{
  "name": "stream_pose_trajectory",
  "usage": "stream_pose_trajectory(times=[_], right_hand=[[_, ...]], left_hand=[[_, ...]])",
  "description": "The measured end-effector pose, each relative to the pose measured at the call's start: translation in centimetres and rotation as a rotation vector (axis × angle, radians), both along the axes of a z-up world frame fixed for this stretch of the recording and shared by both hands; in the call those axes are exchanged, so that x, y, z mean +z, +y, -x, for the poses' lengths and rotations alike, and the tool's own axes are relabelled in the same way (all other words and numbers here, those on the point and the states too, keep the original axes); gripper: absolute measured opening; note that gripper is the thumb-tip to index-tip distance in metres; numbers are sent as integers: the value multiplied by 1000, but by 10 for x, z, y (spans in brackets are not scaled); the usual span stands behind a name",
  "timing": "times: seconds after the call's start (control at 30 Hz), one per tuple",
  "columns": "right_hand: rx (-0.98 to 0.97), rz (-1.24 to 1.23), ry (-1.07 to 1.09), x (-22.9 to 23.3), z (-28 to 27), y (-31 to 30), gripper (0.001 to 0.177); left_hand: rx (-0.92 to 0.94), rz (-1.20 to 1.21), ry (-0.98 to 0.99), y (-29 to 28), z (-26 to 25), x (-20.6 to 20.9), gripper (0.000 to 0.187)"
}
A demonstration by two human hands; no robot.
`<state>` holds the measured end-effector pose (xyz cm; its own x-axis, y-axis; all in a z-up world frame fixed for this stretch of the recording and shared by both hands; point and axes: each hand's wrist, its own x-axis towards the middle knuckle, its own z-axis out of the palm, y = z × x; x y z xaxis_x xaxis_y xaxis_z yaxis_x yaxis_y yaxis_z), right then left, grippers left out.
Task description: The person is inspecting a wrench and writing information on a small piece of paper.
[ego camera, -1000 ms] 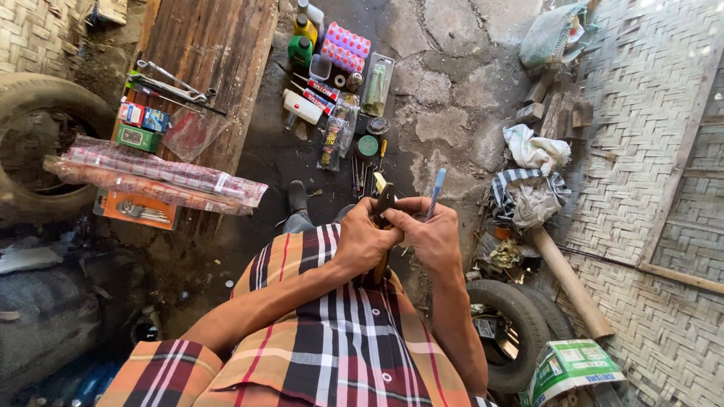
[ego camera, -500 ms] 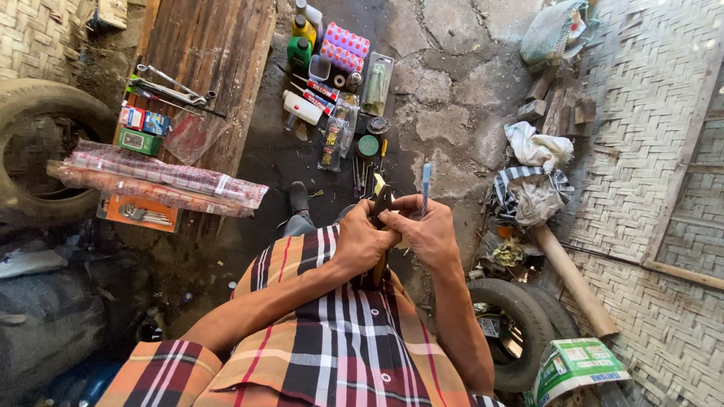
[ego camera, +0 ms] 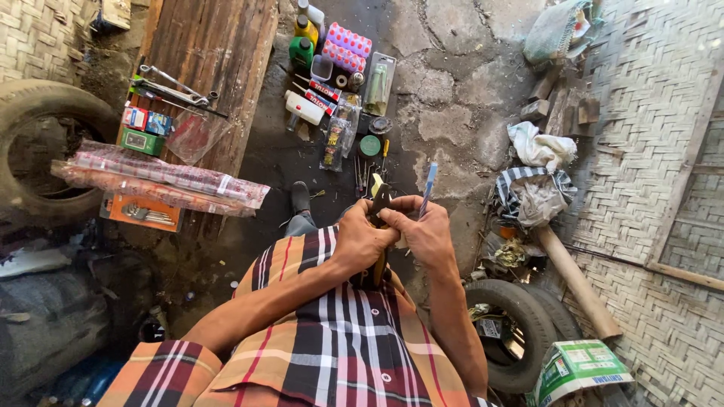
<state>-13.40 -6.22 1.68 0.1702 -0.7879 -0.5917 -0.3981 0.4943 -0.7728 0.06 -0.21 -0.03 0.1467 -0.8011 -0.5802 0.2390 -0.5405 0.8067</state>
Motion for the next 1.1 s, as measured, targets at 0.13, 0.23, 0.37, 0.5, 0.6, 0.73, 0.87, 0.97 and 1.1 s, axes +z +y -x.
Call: stream_pose_trajectory(times=[0.13, 0.23, 0.37, 0.5, 0.6, 0.73, 0.87, 0.97, 1.1], right_hand=[[1, -11, -17, -10, 5, 0, 26], [-28, -32, -96, -18, 7, 0, 25], [-54, -56, -161, -21, 8, -1, 23], [-46, -46, -209, -23, 9, -1, 24], [-13, -21, -141, -4, 5, -2, 24], [-24, -53, -122, -8, 10, -3, 24], [20, -26, -130, -10, 11, -7, 24], [79, 27, -117, -14, 14, -8, 24], [133, 47, -58, -11, 11, -11, 25]], left_hand=[[-4, 1, -9, -1, -1, 1, 42], [19, 8, 17, -1, 0, -3, 43], [-3, -21, -30, -2, -1, -1, 43], [15, -48, 12, -1, 2, -7, 42], [30, -13, 71, 0, 2, -12, 44], [19, -26, 61, 0, 1, -6, 46], [36, -18, 48, 1, 3, -11, 45], [31, -8, 28, 2, 4, -11, 44], [13, -2, 13, 2, 4, -6, 45]])
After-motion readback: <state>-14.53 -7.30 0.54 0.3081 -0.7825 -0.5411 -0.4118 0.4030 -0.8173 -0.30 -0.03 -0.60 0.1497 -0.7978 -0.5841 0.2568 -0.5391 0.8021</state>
